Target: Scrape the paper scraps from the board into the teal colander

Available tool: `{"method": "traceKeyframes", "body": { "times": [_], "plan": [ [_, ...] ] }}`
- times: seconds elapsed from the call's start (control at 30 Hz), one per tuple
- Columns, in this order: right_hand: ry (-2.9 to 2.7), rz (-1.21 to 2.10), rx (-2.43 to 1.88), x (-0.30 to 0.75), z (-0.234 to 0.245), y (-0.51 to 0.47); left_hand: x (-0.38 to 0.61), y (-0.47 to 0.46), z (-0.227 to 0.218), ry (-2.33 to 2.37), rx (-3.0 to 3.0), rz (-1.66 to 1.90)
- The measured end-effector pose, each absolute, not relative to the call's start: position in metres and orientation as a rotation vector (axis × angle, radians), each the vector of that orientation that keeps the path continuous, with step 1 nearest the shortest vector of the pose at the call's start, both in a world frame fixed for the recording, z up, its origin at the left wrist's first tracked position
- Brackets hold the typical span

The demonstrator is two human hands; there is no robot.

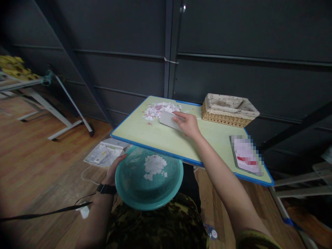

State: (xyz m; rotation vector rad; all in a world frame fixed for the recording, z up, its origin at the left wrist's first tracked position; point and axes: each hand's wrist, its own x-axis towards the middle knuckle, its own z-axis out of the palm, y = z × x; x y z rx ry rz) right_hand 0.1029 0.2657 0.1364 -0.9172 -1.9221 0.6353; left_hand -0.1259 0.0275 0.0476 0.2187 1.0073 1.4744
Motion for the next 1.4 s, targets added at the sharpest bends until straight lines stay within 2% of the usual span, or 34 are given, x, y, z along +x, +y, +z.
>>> {"method": "traceKeyframes", "body": {
  "times": [0.4,0.63,0.8,1.17,1.4],
  "plan": [
    [-2.358,0.19,-0.582,0.092,0.128,0.243,-0.122,0.026,0.054,1.083,0.182,1.459],
    [-2.43,0.044,-0.452,0.096,0.133,0.233,-0.12,0.026,0.054,1.074,0.176,1.483],
    [-2.47,-0.009,-0.359,0.105,0.138,0.227,-0.12,0.025,0.049,1.068,0.201,1.494],
    [-2.541,-0.073,-0.497,0.091,0.138,0.227,-0.12,0.026,0.05,1.074,0.168,1.46],
    [-2.574,0.027,-0.471,0.106,0.149,0.218,-0.122,0.026,0.046,1.031,0.183,1.507]
  ]
}}
